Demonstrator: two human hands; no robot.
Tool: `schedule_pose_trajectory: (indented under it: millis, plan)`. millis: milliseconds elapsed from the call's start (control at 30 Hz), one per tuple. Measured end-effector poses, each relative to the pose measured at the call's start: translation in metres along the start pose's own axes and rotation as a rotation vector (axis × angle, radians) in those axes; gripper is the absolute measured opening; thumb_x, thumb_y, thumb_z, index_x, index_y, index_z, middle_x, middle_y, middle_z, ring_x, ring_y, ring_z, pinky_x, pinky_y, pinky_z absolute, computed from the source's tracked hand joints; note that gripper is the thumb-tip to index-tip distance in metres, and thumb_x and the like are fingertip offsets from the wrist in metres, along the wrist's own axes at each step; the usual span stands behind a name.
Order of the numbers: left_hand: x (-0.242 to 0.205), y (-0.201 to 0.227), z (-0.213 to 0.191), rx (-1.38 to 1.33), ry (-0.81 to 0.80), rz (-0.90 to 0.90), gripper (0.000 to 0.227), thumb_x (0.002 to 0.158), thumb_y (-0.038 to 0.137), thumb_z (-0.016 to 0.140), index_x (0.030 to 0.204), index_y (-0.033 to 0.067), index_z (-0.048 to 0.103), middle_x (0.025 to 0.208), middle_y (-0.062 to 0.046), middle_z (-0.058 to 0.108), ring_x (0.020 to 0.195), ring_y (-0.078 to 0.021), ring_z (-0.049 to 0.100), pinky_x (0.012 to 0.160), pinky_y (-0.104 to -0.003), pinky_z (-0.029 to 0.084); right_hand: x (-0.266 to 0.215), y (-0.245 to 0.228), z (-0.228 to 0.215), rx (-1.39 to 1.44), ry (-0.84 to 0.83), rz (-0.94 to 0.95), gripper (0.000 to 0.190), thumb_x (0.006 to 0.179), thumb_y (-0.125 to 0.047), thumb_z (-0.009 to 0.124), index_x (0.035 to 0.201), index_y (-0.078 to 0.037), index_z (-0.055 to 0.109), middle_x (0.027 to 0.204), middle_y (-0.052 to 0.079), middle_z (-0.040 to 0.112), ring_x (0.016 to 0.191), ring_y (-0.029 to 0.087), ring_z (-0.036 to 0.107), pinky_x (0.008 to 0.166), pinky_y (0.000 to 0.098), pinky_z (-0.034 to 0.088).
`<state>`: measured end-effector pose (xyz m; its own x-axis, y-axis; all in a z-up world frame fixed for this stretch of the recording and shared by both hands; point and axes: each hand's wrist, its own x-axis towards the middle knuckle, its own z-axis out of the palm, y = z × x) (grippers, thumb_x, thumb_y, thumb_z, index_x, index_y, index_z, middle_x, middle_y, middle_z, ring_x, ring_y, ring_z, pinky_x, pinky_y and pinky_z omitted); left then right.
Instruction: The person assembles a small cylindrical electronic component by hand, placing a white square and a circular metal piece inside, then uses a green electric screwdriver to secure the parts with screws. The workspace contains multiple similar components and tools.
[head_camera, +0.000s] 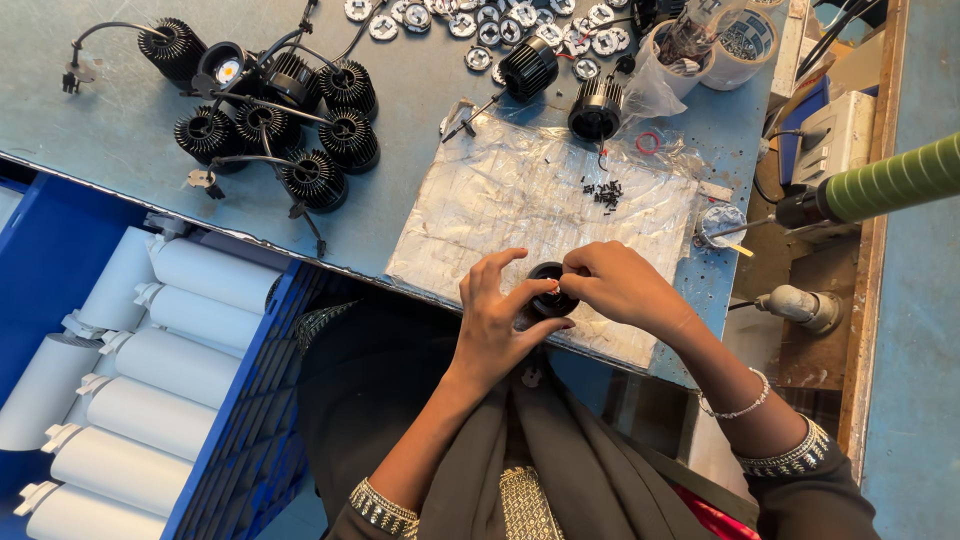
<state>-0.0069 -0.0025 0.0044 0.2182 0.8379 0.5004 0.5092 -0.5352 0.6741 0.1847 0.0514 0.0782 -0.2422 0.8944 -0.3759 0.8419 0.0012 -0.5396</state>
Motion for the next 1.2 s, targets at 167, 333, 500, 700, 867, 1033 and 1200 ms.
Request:
schedule_pose_trajectory:
  millis: [167,333,500,700,867,1033,1200]
  plan:
    - [0.003,-0.005,0.002,-0.078,-0.021,-0.008,0.046,0.073,0.037,0.092,0.109,0.0167,0.071,0.134,-0.009,0.058,0.130,-0.0319,0.050,0.109,-0.048,0.038,-0.006,-0.007,0.003,-0.096,0.047,0.003,0.028,0.083,-0.027,0.063,0.082,-0.002,0.073,0.069,0.016,0.069,0.062,0.031,0.065,0.061,0.0429,0.050]
    - [0.003,-0.008,0.003,-0.178,-0.021,-0.046,0.044,0.074,0.031,0.092,0.109,0.0147,0.071,0.130,-0.010,0.061,0.128,-0.0324,0.054,0.110,-0.047,0.042,-0.029,-0.002,0.009,-0.005,0.217,-0.132,0.025,0.093,-0.027,0.064,0.092,-0.002,0.072,0.070,0.013,0.068,0.060,0.026,0.062,0.058,0.0395,0.048]
    - [0.001,-0.005,0.007,-0.353,-0.035,-0.152,0.044,0.078,0.026,0.090,0.115,0.0129,0.071,0.131,-0.011,0.064,0.125,-0.0307,0.062,0.106,-0.042,0.052,-0.046,0.007,0.026,0.351,0.280,-0.091,0.019,0.095,-0.018,0.065,0.108,-0.004,0.065,0.073,0.007,0.067,0.062,0.013,0.060,0.057,0.0304,0.050]
    - [0.000,-0.005,0.008,-0.386,-0.025,-0.149,0.044,0.080,0.023,0.089,0.117,0.0114,0.068,0.131,-0.013,0.064,0.125,-0.0318,0.064,0.105,-0.041,0.054,-0.056,0.008,0.050,0.458,0.446,-0.267,0.027,0.093,-0.007,0.068,0.120,-0.007,0.066,0.098,0.006,0.062,0.088,0.011,0.063,0.071,0.0267,0.056]
    - [0.000,-0.002,0.006,-0.366,-0.025,-0.143,0.045,0.080,0.021,0.088,0.119,0.0114,0.068,0.134,-0.014,0.064,0.128,-0.0328,0.063,0.106,-0.042,0.053,-0.062,0.003,0.042,0.250,0.425,-0.309,0.035,0.092,-0.006,0.069,0.125,-0.015,0.072,0.106,0.009,0.060,0.088,0.017,0.065,0.073,0.0285,0.056]
    - [0.000,0.002,0.005,-0.337,-0.004,-0.155,0.048,0.077,0.017,0.088,0.121,0.0096,0.068,0.134,-0.015,0.064,0.129,-0.0339,0.062,0.105,-0.043,0.052,-0.060,-0.003,0.034,0.174,0.384,-0.316,0.034,0.090,-0.010,0.070,0.123,-0.019,0.071,0.108,0.009,0.062,0.088,0.021,0.067,0.074,0.0309,0.057]
    - [0.003,0.010,0.004,-0.365,0.006,-0.198,0.046,0.076,0.009,0.085,0.119,0.0075,0.068,0.136,-0.016,0.063,0.123,-0.0314,0.066,0.102,-0.040,0.054,-0.066,-0.004,0.032,0.097,0.377,-0.255,0.038,0.090,-0.015,0.070,0.127,-0.022,0.070,0.108,0.010,0.062,0.090,0.027,0.069,0.076,0.0366,0.056]
